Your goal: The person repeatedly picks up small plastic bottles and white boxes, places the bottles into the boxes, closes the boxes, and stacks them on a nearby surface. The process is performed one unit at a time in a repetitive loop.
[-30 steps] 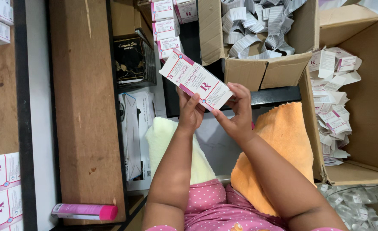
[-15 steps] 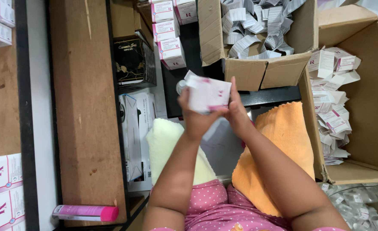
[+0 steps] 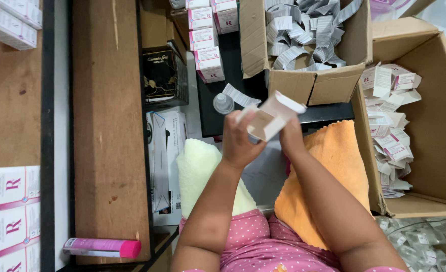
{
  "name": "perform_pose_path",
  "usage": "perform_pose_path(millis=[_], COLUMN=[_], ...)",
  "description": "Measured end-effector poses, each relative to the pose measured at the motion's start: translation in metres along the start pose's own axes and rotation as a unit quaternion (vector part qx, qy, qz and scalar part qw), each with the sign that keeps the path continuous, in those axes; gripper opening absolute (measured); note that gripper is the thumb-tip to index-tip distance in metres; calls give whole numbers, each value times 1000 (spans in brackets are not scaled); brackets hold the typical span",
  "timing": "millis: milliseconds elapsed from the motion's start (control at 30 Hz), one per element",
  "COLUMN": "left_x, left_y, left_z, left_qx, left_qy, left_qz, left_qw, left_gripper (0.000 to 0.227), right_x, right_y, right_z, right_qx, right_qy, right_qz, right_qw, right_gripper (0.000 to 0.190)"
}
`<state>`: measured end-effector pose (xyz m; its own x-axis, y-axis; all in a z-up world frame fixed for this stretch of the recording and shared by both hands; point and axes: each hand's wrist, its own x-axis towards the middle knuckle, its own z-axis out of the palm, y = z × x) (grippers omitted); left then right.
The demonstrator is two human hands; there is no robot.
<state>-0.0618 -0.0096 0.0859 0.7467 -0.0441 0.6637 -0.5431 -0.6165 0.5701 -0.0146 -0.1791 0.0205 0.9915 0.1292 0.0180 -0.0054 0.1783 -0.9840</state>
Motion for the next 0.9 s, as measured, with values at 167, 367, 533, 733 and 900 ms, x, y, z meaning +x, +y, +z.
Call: perform_pose_path(millis=[167,367,533,733,900], left_x=[-11,-13,-20,-12,-6], left_y=[7,3,-9,-29,-61], left_z=[-13,-23,-20,-18,-33], left_qx=[150,176,98,63,-75], left_qy=[69,98,159,258,379], left_qz=[-1,24,-112,-225,-378], left_qw=[986,979,976,937,841], left_gripper=[86,85,93,98,97], right_x=[-34,-46,-43,-36,-18], right_y=[-40,-90,-92,-64,-20], right_z=[19,47,44,47,43], right_qx=[-279,-476,-475,-260,-319], right_qy=[85,55,50,-141,-32], right_qz=[-352,-388,-345,-243,-60], right_qw=[889,787,808,924,945], right_gripper=[38,44,38,67,77])
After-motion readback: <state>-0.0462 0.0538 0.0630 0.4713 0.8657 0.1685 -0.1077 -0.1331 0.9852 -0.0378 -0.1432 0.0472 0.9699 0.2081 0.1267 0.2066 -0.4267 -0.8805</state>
